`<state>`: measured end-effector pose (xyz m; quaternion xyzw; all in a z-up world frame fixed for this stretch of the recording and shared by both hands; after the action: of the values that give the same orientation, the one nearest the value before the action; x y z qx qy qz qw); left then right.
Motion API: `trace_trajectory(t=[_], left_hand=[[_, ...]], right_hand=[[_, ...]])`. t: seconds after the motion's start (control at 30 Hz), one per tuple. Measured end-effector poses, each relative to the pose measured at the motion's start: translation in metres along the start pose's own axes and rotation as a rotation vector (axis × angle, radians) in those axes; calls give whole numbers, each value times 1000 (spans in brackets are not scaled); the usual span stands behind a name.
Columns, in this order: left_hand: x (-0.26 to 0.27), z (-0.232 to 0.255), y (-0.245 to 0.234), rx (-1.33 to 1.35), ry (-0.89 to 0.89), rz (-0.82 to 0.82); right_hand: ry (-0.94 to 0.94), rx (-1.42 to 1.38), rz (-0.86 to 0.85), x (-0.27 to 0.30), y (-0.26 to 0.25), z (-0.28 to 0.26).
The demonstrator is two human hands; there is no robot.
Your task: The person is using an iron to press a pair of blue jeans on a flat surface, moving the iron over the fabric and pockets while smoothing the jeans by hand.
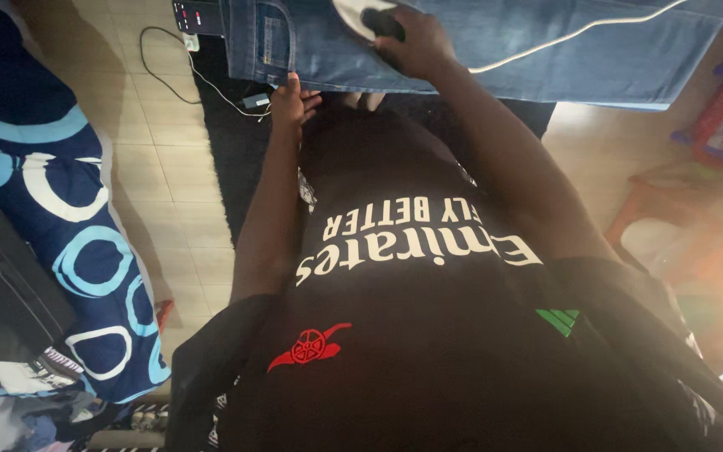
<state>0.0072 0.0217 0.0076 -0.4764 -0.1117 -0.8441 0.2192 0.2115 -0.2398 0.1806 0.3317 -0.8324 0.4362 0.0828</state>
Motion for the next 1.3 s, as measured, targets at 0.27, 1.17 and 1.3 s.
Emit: trace_trajectory(t=[0.27, 1.17, 1.3], left_hand=[[-13, -3, -1, 28, -8, -24], [97, 19, 113, -1089, 280, -873], [109, 23, 117, -918, 354, -984]], right_hand=[[0, 39, 198, -9, 12, 56], [-19, 0, 120, 44, -26, 57], [-16, 47, 130, 51, -31, 43]])
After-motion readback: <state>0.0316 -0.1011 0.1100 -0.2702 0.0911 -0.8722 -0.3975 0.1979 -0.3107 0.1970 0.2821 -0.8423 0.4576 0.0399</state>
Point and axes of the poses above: each hand's wrist, its own x-axis away from the middle knuckle, its own y-axis out of the palm, z = x × y, the point moved 1 cm from there along -x, towards the middle knuckle
